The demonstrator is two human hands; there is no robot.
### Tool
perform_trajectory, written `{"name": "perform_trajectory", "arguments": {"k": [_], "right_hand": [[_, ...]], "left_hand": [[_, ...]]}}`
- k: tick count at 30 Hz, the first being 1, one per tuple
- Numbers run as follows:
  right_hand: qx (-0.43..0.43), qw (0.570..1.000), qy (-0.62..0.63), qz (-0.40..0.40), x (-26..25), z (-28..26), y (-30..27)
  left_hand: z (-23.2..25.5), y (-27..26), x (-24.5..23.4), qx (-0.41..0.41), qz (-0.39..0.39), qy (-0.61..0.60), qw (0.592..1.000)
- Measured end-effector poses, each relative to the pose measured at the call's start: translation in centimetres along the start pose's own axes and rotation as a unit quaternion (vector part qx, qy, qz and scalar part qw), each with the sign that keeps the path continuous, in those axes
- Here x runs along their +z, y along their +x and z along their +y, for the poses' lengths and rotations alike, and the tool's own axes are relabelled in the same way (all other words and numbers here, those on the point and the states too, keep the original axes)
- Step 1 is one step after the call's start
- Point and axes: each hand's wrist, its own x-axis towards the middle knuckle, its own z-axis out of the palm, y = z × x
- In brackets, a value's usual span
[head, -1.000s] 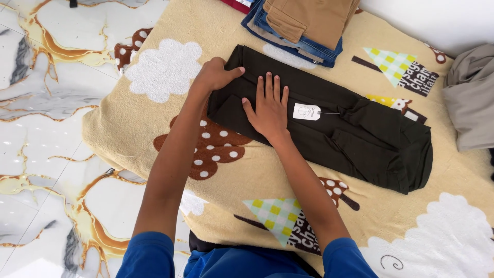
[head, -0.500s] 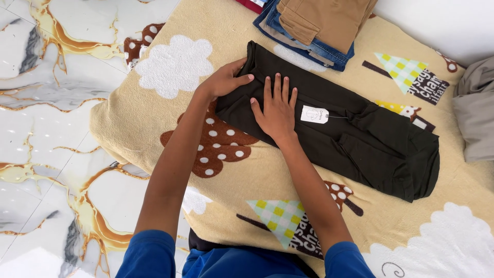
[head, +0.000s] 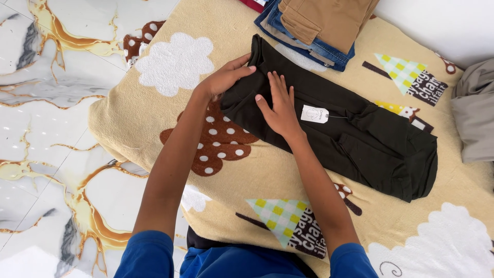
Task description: Folding a black garment on a blanket spread over the floor.
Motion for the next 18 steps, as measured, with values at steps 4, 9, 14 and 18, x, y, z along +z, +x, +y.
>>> {"name": "perform_trajectory", "arguments": {"k": [4, 9, 14, 18], "right_hand": [[0.006, 0.992, 0.126, 0.007, -1.1, -1.0, -0.4], [-0.004, 0.952, 0.303, 0.051, -1.5, -0.6, -1.1], [-0.008, 0.915, 0.395, 0.082, -2.0, 0.9, -2.2], [-0.020, 0.833, 0.544, 0.096, -3.1, 1.9, -3.5]], "left_hand": [[3.6, -1.3, 1.6, -0.105, 0.038, 0.010, 0.994], [5.8, -1.2, 3.8, 0.008, -0.100, -0.156, 0.983], [5.9, -1.1, 6.5, 0.039, -0.100, -0.085, 0.991], [7.0, -1.4, 9.2, 0.046, -0.099, -0.069, 0.992]]}}
